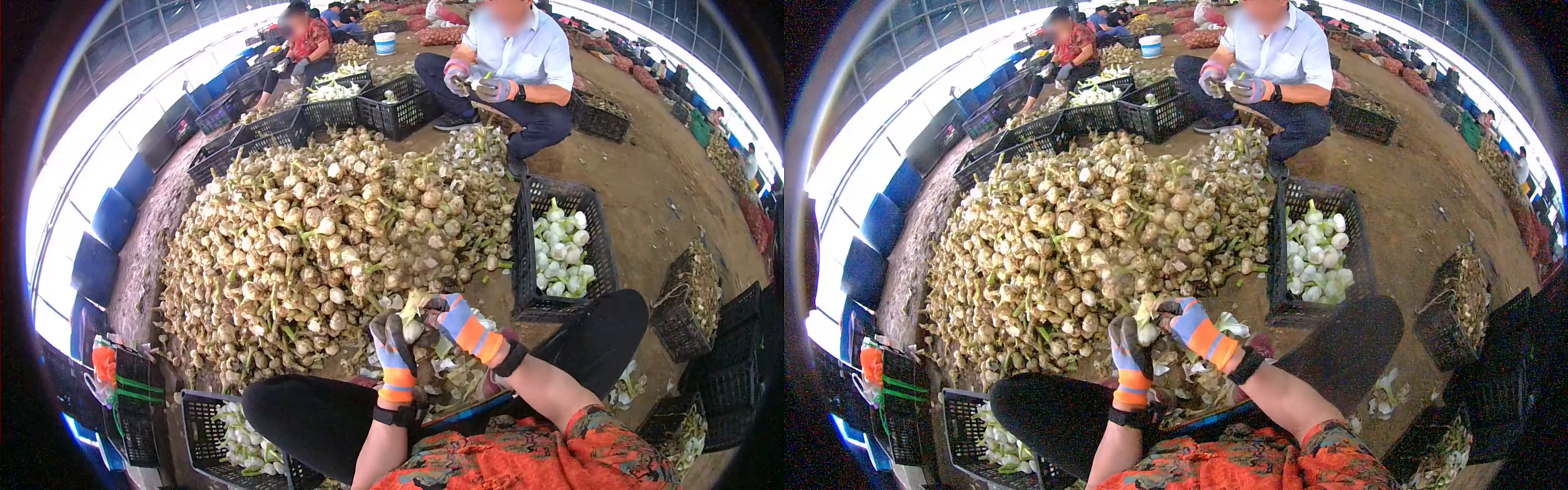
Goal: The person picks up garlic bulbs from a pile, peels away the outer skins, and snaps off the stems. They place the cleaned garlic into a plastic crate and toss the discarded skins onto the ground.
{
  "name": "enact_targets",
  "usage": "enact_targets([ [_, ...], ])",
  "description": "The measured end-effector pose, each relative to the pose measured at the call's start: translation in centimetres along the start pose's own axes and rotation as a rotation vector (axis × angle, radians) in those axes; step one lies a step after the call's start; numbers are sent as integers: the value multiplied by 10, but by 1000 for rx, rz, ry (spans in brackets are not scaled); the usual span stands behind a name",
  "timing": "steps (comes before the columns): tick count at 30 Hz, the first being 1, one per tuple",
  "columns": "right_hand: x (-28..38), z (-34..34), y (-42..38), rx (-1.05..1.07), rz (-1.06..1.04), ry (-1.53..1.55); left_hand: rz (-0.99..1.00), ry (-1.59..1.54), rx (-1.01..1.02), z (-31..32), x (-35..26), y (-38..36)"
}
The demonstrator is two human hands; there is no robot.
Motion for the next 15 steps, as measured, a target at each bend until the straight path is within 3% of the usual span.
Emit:
enact_targets([
  [3, -17, -5, 6, 141, -8, 255, -67, -48, 95, 1, 1, 1],
  [5, -29, -11, 5, 92, -34, 553, -322, -177, 157, 0, 30, 3],
  [7, -30, -11, 9, 187, -48, 545, -287, -252, 128, 4, 22, 2],
  [9, -32, -5, 13, 285, -63, 537, -453, -418, 210, 16, 17, -3],
  [11, -27, -12, 11, 107, -166, -110, -371, -412, 185, 15, 22, 2],
  [12, 3, -10, -4, -96, -236, -672, -294, -406, 164, 13, 20, 4],
  [13, 7, -10, -5, -101, -233, -671, -299, -406, 166, 13, 21, 2],
  [15, 10, -17, -1, -112, -57, -369, -167, -63, 275, 19, 1, 2],
])
Point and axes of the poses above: each hand's wrist, its own y-axis towards the middle knuckle, its own z-axis out of the palm, x = y × z, the point moved 8 cm from there along y, towards the middle knuckle, and after that the axes turned 12 degrees about x, right-handed, at the moved point
